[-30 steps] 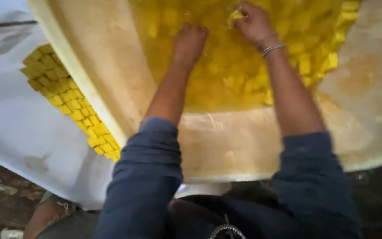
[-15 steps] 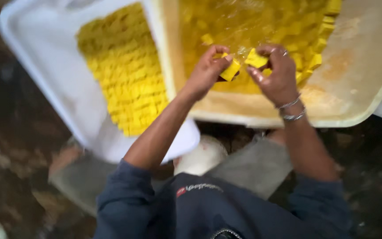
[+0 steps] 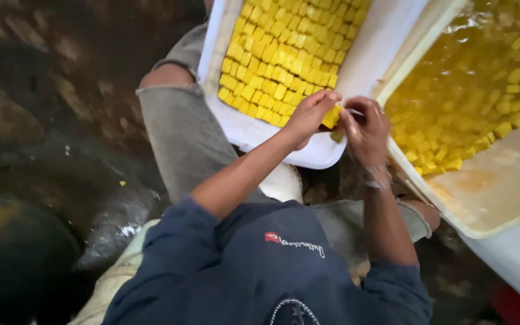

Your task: The person transfers yellow food cubes from a water-filled tub into a white tray, arranging them in neat rows by hand. The person repeatedly scoops cubes from the water and places them into the tray, filling it systematically.

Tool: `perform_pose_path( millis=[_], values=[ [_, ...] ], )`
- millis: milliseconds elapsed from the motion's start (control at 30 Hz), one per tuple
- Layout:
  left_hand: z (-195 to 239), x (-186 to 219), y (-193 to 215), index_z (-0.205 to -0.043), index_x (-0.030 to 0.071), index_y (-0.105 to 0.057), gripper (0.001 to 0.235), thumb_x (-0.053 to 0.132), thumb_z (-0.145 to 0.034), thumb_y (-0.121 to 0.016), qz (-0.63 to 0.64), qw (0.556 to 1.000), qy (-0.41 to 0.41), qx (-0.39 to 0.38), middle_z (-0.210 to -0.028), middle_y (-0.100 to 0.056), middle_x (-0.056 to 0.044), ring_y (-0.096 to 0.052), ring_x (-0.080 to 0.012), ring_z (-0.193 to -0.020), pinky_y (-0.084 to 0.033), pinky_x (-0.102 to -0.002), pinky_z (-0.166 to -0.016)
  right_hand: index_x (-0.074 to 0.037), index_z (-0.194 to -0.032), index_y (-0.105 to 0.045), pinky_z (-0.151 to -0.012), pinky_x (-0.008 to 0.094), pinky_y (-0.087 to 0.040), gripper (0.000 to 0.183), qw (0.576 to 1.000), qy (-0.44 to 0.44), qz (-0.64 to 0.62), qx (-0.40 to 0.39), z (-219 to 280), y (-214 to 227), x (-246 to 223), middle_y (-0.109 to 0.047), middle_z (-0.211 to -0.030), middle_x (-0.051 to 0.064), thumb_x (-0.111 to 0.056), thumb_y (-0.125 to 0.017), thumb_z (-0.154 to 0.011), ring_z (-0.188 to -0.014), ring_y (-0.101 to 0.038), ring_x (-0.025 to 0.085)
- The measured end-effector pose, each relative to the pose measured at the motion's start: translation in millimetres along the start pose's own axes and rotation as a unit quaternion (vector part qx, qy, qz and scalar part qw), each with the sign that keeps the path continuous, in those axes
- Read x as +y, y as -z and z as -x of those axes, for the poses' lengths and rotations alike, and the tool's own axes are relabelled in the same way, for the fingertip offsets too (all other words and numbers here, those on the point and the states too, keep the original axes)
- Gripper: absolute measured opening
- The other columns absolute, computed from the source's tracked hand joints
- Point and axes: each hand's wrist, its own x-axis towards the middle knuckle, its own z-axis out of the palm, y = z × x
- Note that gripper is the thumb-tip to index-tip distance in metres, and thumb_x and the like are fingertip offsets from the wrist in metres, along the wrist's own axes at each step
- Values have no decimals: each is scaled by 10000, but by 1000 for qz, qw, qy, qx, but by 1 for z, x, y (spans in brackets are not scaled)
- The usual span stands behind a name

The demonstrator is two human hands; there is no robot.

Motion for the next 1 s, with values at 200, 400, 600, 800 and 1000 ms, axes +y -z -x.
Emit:
perform_pose_path(
  millis=[200, 400, 600, 800, 1000],
  values=[
    [-33, 9, 84, -1095, 86, -662, 298, 307, -912, -743, -161, 956, 72, 233, -991, -674, -59, -662, -135, -834, -601, -301, -603, 20, -1148, -656, -860, 330, -565, 160, 999, -13, 6, 35, -29, -48, 93, -705, -1055, 118, -75, -676, -1021, -956, -678, 188],
    [2, 61, 112, -1108, 83, -627, 319, 298, -909, -753, -331, 932, 97, 110, -1045, -691, -66, -711, -160, -773, -639, -293, -595, -17, -1130, -728, -852, 413, -565, 265, 983, -66, 171, -30, -29, -104, 215, -749, -1035, 185, -4, -595, -901, -948, -715, 330],
    [-4, 79, 115, -1110, 77, -639, 299, 273, -906, -737, -280, 944, 93, 145, -1047, -681, -50, -678, -129, -797, -631, -301, -583, -18, -1144, -630, -766, 514, -552, 287, 893, -129, 394, -176, -26, -186, 269, -641, -1101, 302, -98, -644, -869, -935, -650, 476],
    [-2, 58, 119, -1083, 62, -621, 275, 276, -940, -717, -198, 968, 102, 114, -1080, -622, -22, -659, -123, -903, -664, -329, -647, -64, -1187, -620, -804, 516, -554, 347, 880, -185, 382, -214, -33, -181, 243, -637, -1105, 287, -219, -695, -885, -979, -654, 447],
    [-2, 59, 106, -1142, 80, -665, 370, 410, -1003, -573, -83, 974, 174, 116, -1079, -636, -46, -636, -132, -937, -631, -339, -750, -52, -1104, -611, -930, 434, -555, 368, 991, -115, 39, -47, -44, -140, 151, -681, -1139, 202, -181, -840, -847, -1051, -671, 372]
  ],
)
